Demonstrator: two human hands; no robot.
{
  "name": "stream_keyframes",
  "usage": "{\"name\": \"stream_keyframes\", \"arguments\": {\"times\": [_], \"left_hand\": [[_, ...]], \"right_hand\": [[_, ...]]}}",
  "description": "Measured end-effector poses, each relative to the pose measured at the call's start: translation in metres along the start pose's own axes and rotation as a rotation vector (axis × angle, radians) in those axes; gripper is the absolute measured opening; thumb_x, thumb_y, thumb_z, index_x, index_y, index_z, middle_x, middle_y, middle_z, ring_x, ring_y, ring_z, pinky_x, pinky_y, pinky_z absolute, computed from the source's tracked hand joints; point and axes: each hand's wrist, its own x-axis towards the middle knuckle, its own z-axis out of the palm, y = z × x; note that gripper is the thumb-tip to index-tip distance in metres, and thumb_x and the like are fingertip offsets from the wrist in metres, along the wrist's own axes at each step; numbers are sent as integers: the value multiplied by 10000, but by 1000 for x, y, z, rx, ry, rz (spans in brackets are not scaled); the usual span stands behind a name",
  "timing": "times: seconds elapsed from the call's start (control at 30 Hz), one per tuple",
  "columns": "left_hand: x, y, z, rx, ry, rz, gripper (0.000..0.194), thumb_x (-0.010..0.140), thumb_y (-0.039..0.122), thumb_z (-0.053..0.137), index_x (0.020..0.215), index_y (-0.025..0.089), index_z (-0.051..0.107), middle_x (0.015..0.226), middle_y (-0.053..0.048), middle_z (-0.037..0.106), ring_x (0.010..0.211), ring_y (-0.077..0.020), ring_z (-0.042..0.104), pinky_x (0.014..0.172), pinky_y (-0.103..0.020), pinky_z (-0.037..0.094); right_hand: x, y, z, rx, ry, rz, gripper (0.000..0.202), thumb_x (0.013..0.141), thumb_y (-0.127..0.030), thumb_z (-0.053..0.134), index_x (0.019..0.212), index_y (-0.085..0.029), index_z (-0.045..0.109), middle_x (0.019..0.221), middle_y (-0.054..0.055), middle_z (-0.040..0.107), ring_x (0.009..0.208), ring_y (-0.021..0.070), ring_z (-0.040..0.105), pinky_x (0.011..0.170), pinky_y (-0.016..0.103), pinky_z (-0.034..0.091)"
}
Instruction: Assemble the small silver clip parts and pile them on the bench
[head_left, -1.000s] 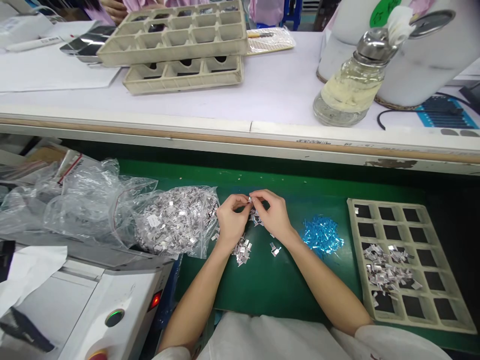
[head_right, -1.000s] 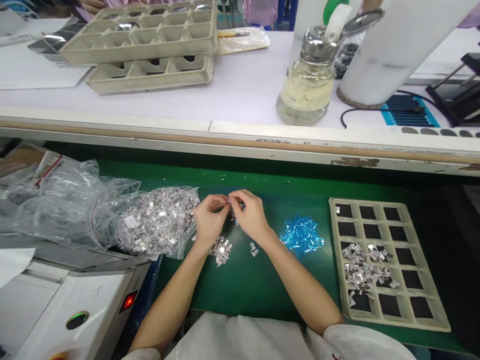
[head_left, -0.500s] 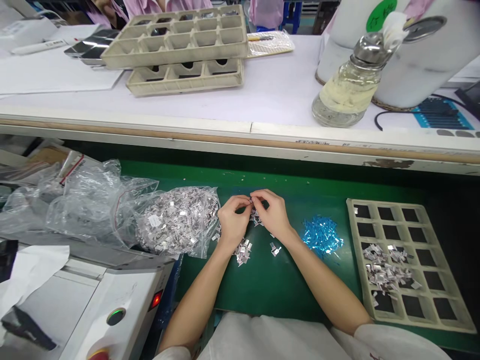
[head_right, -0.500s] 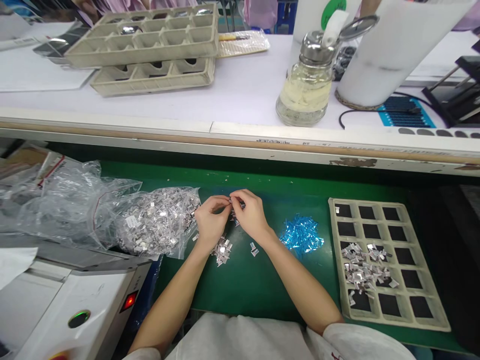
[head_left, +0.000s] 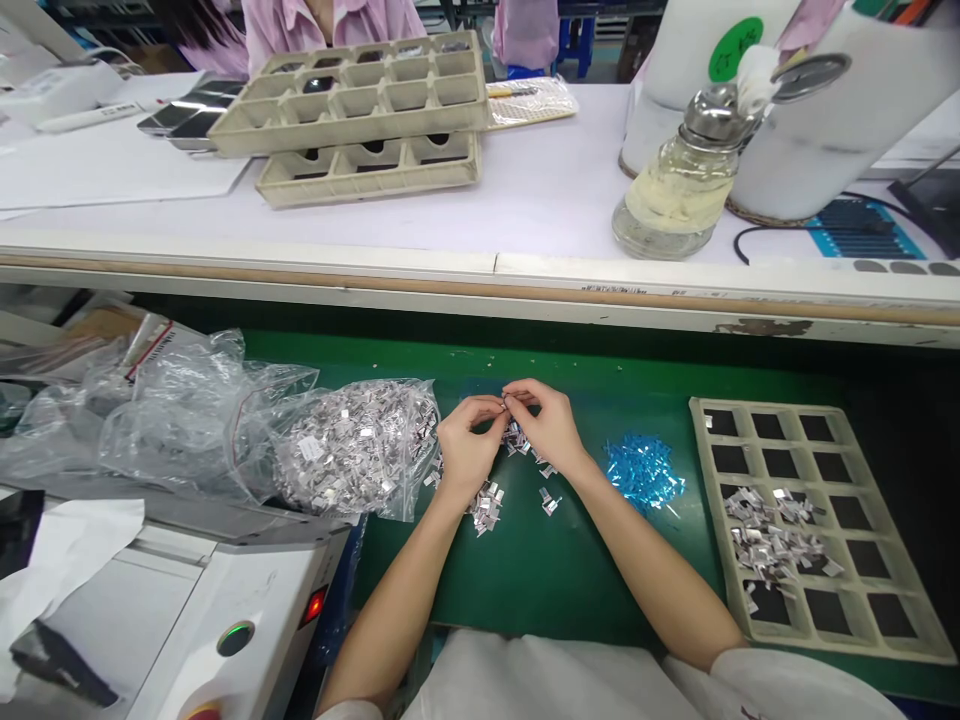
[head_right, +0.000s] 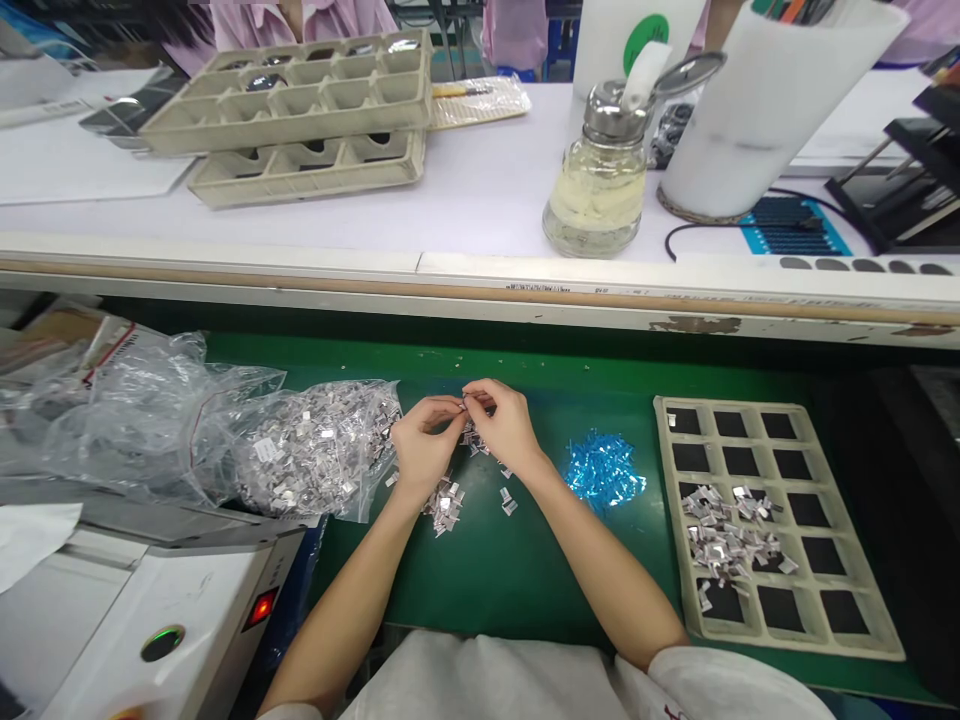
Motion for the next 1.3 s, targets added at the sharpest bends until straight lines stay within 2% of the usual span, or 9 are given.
{"name": "stream_keyframes", "arguments": {"times": [0.23, 0.4, 0.5, 0.6, 0.67, 0.77, 0.9, 1.13, 1.3], "left_hand": [[4, 2, -1, -316, -35, -175, 210, 832, 293, 853, 930, 193, 697, 980, -66, 799, 925, -215, 806, 893, -372, 671], [8, 5, -4, -291, -92, -253, 272, 803, 350, 868, 948, 184, 708, 920, -74, 807, 882, -241, 819, 866, -393, 684], [11, 12, -17, -175, -202, -218, 332, 829, 348, 852, 1098, 204, 722, 995, -85, 817, 923, -254, 818, 885, -409, 682], [15, 20, -42, 98, -350, -92, 374, 891, 333, 797, 1246, 258, 706, 1000, -62, 814, 900, -238, 799, 858, -382, 661], [17, 24, -60, 285, -511, -34, 255, 922, 349, 756, 1166, 279, 741, 945, -45, 800, 842, -236, 771, 773, -358, 630], [17, 27, -77, 500, -713, 23, 105, 876, 337, 781, 960, 277, 762, 901, -42, 767, 836, -258, 721, 705, -351, 559], [11, 26, -78, 669, -852, 22, 114, 798, 278, 822, 843, 262, 719, 872, -39, 711, 899, -285, 665, 723, -360, 499], [6, 28, -68, 686, -866, 18, 121, 825, 189, 738, 744, 254, 675, 837, -59, 679, 901, -295, 657, 728, -373, 477], [3, 29, -66, 707, -829, 74, 117, 863, 210, 711, 766, 254, 663, 840, -62, 682, 870, -291, 655, 725, -380, 470]], "right_hand": [[7, -7, -10, 197, -58, 62, 267, 876, -315, 745, 1122, -213, 736, 947, 43, 753, 879, 200, 728, 818, 351, 601], [7, -14, -16, 178, -171, 6, 294, 920, -291, 692, 1205, -224, 679, 919, 18, 692, 837, 182, 680, 786, 333, 575], [5, -20, -24, -23, -219, -87, 235, 1008, -249, 553, 1230, -238, 629, 990, 37, 663, 906, 191, 648, 838, 343, 549], [3, -26, -33, -196, -270, -145, 223, 1055, -215, 441, 1234, -245, 570, 1089, 67, 642, 980, 212, 629, 897, 364, 528], [2, -29, -38, -259, -319, -162, 224, 1061, -198, 403, 1223, -253, 547, 1152, 85, 634, 1039, 230, 620, 927, 378, 518], [2, -30, -41, -314, -383, -156, 234, 1059, -174, 375, 1207, -261, 533, 1204, 98, 629, 1097, 248, 610, 944, 394, 511], [-1, -28, -40, -381, -460, -127, 261, 1048, -136, 349, 1199, -260, 523, 1201, 97, 630, 1104, 254, 609, 942, 405, 505], [-3, -28, -38, -536, -528, -139, 310, 953, -41, 363, 1131, -245, 517, 1113, 100, 639, 1015, 270, 597, 876, 412, 477], [0, -30, -41, -466, -513, -127, 261, 993, -86, 331, 1115, -253, 490, 1091, 79, 619, 989, 248, 587, 852, 386, 484]]}}
